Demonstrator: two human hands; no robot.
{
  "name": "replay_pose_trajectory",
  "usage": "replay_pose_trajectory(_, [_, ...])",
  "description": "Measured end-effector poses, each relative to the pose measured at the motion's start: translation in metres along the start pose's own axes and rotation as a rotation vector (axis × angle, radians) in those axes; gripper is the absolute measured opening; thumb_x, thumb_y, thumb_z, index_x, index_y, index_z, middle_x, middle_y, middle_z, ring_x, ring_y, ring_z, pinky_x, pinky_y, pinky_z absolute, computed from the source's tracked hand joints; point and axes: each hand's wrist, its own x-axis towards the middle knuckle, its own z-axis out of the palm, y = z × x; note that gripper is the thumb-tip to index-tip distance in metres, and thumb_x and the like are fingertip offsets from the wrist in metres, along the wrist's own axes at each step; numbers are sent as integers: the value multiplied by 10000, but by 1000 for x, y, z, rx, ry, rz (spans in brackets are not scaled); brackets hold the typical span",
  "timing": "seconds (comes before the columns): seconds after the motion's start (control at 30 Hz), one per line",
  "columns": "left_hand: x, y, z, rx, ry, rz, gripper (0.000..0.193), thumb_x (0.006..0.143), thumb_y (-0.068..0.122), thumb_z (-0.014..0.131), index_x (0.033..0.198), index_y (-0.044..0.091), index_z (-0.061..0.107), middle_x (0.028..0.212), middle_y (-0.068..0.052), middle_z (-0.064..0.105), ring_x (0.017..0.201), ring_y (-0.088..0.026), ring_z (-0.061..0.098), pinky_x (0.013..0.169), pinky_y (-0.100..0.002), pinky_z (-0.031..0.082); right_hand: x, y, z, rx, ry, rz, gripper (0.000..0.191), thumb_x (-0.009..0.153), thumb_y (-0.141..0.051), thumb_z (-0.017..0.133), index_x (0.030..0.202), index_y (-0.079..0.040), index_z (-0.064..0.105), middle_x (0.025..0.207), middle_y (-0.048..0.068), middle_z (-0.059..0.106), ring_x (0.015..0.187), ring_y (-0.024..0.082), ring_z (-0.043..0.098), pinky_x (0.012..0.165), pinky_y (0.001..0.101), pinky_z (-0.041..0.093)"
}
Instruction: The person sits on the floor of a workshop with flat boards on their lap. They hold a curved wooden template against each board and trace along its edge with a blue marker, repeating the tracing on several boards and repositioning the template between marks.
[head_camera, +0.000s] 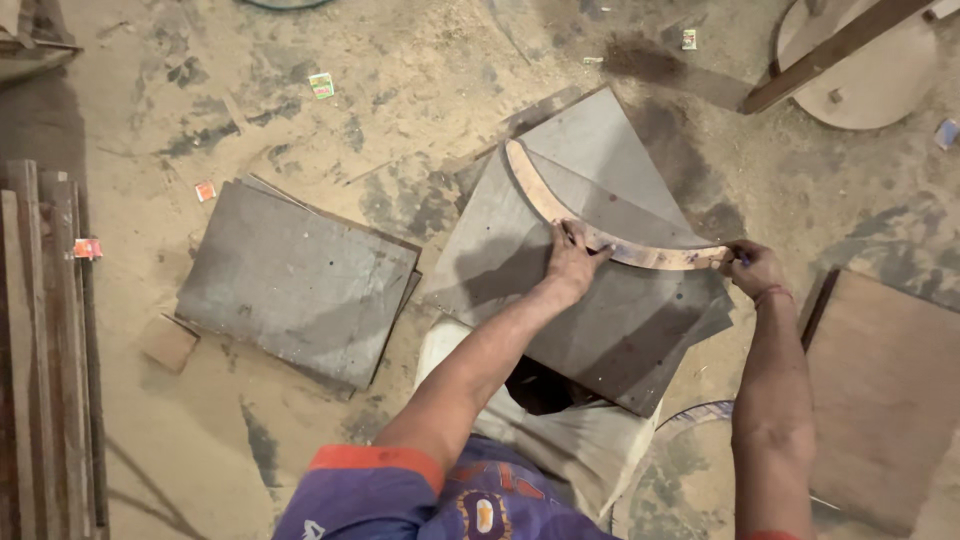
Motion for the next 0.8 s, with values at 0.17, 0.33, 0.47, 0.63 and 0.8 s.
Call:
replay_pose_trajectory(0.17, [1,3,8,-36,8,1,560,1038,261,406,1560,454,350,1567,-400,261,1472,-596,203,1176,-727,81,-4,-1,0,-62,-5,-58,360,866,-110,782,1210,-16,729,984,80,725,849,151,636,750,323,524])
replay_pose_trajectory(0.33, [0,7,26,-222,292,-51,524,1072,201,438,1531,452,457,1595,-431,253,1469,-645,220,1237,-675,95,-18,10,-2,-134,193,-162,679,762,-246,917,1323,14,637,1224,170,684,1087,254,647,916,398,515])
replay_pose_trajectory(0.47, [-1,15,34,-267,248,-20,565,982,194,497,1506,407,482,1606,-397,207,1470,-630,196,1204,-691,94,-63,46,14,-139,582,-125,608,873,-240,862,1381,4,632,1292,200,685,1138,323,649,960,432,519])
replay_pose_trajectory(0.63, [2,26,32,-255,143,8,601,965,219,521,1522,426,437,1603,-421,134,1471,-652,134,1193,-693,32,-135,94,59,-42,749,-78,469,963,-176,777,1371,0,627,1281,192,686,1132,302,664,989,396,535])
replay_pose_trajectory(0.8, [12,29,35,-134,85,22,603,996,196,484,1534,455,406,1600,-419,138,1479,-631,144,1193,-700,-9,-181,122,95,-17,816,7,393,951,-189,778,1282,-7,669,1119,153,715,1022,240,688,898,369,540])
